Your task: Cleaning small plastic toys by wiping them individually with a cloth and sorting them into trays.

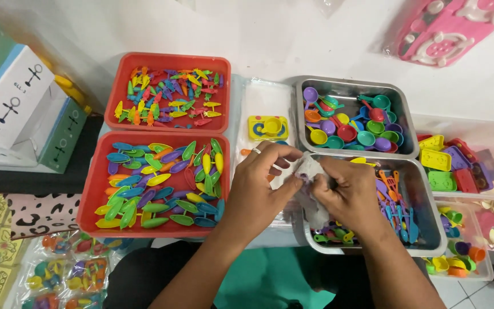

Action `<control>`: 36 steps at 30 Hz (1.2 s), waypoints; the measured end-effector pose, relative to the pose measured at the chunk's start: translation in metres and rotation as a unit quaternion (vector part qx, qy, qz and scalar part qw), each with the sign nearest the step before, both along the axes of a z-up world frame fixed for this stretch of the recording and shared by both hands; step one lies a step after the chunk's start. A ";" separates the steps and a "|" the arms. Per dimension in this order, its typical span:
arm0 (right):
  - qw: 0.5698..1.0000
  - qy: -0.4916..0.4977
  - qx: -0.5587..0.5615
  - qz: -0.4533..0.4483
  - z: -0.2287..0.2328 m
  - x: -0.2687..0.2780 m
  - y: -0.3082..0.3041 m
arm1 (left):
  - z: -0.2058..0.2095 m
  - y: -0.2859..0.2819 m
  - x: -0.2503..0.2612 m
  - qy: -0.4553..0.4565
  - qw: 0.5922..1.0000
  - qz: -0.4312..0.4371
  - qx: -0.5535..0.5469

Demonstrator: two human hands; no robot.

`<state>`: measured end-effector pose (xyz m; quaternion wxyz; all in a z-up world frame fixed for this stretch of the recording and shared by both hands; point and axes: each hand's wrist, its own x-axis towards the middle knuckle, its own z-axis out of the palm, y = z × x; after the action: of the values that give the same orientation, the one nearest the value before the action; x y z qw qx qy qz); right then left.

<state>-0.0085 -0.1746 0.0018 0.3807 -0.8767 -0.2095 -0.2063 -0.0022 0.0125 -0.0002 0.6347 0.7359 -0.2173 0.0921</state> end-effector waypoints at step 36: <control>0.999 0.008 0.015 0.051 0.004 0.003 -0.011 | -0.002 -0.006 0.000 -0.002 1.000 -0.009 0.003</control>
<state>-0.0052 -0.1857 0.0054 0.4054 -0.8607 -0.2475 -0.1831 -0.0018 0.0069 -0.0020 0.6326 0.7360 -0.2249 0.0870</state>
